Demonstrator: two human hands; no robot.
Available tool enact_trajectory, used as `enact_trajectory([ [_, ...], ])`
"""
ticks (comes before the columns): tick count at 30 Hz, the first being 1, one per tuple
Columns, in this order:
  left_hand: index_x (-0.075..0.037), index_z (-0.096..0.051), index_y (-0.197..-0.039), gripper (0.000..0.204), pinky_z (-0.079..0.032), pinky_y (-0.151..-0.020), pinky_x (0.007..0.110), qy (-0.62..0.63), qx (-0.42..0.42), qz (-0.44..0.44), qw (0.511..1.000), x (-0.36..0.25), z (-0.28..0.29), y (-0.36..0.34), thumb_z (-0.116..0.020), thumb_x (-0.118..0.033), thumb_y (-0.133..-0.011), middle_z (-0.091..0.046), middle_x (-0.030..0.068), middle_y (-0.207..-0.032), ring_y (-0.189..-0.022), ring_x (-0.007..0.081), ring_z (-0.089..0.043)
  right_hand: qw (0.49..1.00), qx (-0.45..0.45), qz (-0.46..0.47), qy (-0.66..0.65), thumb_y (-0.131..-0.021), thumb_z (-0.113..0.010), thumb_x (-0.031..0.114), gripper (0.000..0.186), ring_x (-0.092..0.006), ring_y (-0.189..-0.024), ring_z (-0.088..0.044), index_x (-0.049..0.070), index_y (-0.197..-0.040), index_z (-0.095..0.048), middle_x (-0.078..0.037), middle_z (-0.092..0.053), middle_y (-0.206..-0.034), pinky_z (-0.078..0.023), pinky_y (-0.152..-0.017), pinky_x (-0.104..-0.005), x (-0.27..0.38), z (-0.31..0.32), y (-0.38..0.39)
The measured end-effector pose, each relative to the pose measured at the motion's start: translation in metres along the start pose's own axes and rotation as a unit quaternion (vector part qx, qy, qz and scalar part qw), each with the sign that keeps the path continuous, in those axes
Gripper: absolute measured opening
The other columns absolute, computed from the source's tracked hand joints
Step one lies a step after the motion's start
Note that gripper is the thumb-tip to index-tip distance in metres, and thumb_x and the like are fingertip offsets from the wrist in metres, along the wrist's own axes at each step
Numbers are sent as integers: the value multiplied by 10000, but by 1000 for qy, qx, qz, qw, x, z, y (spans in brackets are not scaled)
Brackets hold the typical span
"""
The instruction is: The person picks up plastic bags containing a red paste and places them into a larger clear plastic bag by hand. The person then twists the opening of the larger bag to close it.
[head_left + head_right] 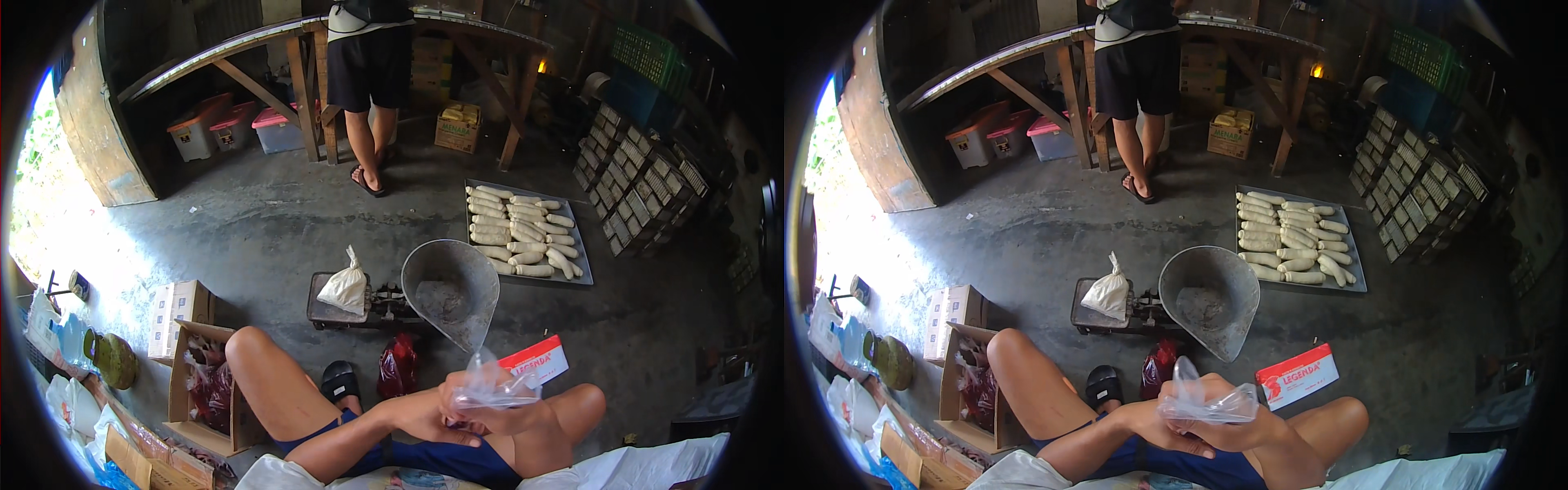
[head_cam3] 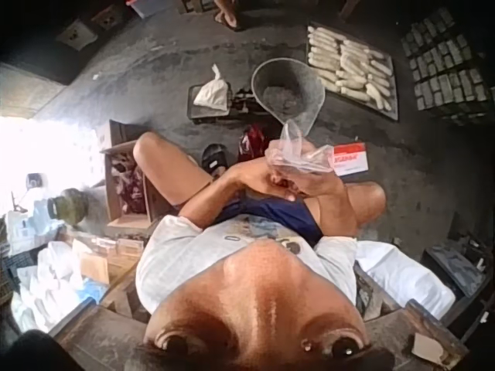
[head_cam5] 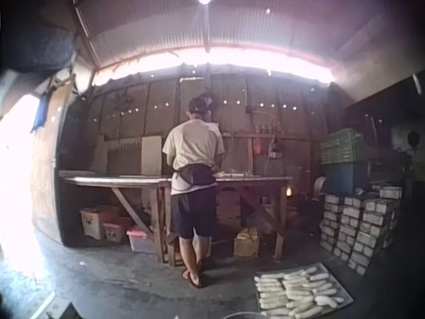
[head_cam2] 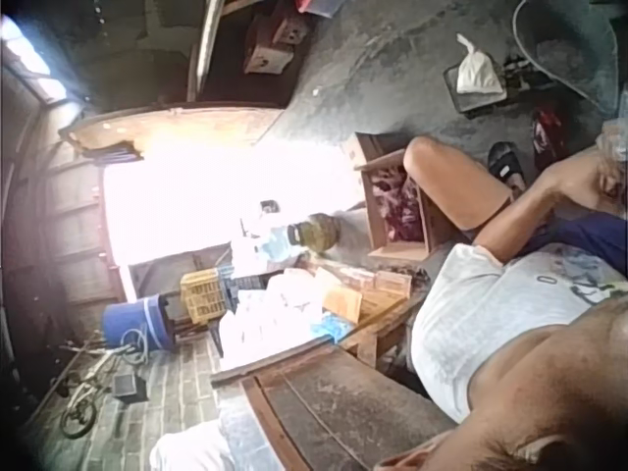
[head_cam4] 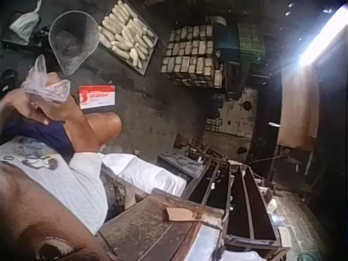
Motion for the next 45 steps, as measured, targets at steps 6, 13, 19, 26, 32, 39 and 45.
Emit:
enact_trajectory([
  [6,-27,-595,-990,210,-476,-728,327,-53,-47,-78,994,-1,3,-8,-711,-157,-874,-612,84,-885,-820,211,-593,999,-43,-11,23,-931,-674,231,270,-94,-583,-480,32,-778,-574,-14,-539,-660,-384,-545,-264,20,9,-2],
  [13,-13,-595,-1072,199,-501,-775,322,10,-47,-13,999,12,-9,1,-642,-127,-916,-627,94,-993,-922,205,-614,986,-52,81,139,-953,-620,261,283,-210,-764,-581,9,-825,-640,-77,-625,-826,-473,-674,-335,14,9,-7],
  [19,-4,-571,-1107,199,-500,-853,360,-77,-130,-16,988,21,-11,11,-527,-124,-955,-617,132,-1009,-991,257,-614,996,-39,11,77,-985,-555,342,375,-221,-986,-548,0,-874,-660,-79,-635,-972,-447,-863,-347,3,8,1],
  [26,-11,-573,-1124,260,-447,-934,452,-213,-211,-195,934,-61,-19,-11,-509,-78,-881,-577,185,-1121,-1013,370,-582,971,-135,175,89,-1020,-422,469,590,-259,-939,-602,24,-676,-602,-63,-631,-847,-459,-900,-411,47,-3,11],
  [32,35,-616,-1087,292,-343,-1044,522,-103,-204,-207,951,-73,-41,-2,-485,-83,-854,-570,194,-1221,-1230,391,-477,944,-225,215,111,-1065,-276,420,680,-165,-482,-530,136,-447,-311,-1,-495,-504,-416,-771,-410,87,-20,18],
  [39,19,-632,-1053,287,-217,-1088,602,-210,-110,-153,959,-67,-42,9,-461,-171,-922,-556,186,-1267,-1281,387,-419,890,-323,322,14,-1086,-199,302,682,-137,-395,-448,176,-426,-314,9,-442,-461,-373,-710,-357,95,-17,28],
  [45,41,-569,-1213,373,-108,-1130,592,-78,-70,-62,993,-45,-40,13,-482,-81,-872,-527,125,-1361,-1410,388,-293,907,-277,306,-81,-1060,-382,325,577,-208,-623,-596,73,-546,-450,-28,-549,-637,-448,-812,-440,88,-1,35],
])
Point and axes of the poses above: each hand's wrist, its own y-axis away from the middle knuckle, its own z-axis out of the back of the hand, x = y × z, the point moved 4 cm from there along -y, towards the middle knuckle
